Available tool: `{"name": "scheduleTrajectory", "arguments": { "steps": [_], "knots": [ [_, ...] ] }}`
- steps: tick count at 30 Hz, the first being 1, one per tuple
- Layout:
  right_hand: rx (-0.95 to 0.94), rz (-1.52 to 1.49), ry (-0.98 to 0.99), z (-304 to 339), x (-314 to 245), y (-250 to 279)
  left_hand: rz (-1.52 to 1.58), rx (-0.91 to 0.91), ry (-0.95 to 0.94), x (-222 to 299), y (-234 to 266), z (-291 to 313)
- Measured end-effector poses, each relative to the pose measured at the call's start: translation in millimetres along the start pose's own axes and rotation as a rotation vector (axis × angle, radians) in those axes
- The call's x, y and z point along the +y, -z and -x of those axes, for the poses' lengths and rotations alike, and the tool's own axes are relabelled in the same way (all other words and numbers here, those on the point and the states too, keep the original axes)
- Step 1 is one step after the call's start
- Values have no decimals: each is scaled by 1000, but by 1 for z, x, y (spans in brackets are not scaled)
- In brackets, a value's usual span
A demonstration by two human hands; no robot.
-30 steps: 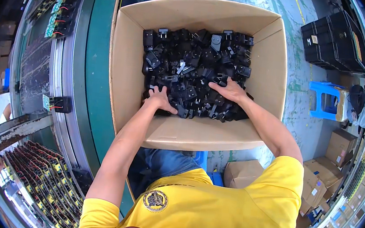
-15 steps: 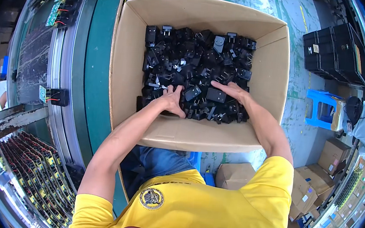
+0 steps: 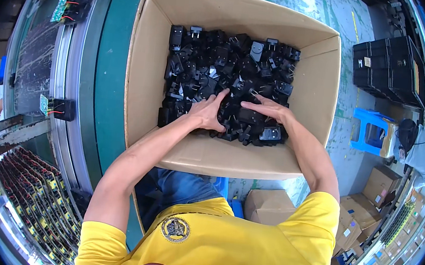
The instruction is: Manually assemble electronic components on circuit boards on a production line.
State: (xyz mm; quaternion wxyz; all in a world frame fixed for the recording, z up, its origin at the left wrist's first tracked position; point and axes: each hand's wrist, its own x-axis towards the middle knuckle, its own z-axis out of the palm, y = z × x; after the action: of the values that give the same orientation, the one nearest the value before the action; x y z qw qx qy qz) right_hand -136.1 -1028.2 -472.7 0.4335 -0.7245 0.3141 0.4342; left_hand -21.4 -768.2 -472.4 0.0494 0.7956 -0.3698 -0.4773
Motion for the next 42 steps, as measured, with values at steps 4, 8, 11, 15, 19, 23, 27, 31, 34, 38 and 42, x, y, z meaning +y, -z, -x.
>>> {"name": "scheduleTrajectory", "arguments": {
  "steps": [4,8,11,15,19,23,27,31,34,38,42],
  "knots": [
    [-51,-4,-17,10,-18,7,-94,-88,6,2,10,-1],
    [-93,-144,-76,16,-21,5,-152,-146,11,-9,-1,-13],
    [-78,-199,1,2,-8,-4,-43,-47,-46,-18,-24,-30],
    [-91,-300,92,-10,-2,-15,127,-8,-7,-17,-36,-37],
    [-36,-382,164,-7,-5,-29,264,32,57,-3,-42,-33],
    [170,-421,140,0,-14,-31,301,146,58,27,-28,-22],
    [259,-237,91,-37,-24,-37,409,311,117,23,-33,-23],
    [200,-492,133,-8,-16,-37,408,336,147,46,-38,-28],
    [217,-585,102,3,-19,-32,470,360,128,50,-33,-37],
    [181,-649,126,13,-24,-22,520,350,73,50,-20,-38],
    [178,-755,110,33,-28,-11,511,303,24,65,7,-29]
  ]
}}
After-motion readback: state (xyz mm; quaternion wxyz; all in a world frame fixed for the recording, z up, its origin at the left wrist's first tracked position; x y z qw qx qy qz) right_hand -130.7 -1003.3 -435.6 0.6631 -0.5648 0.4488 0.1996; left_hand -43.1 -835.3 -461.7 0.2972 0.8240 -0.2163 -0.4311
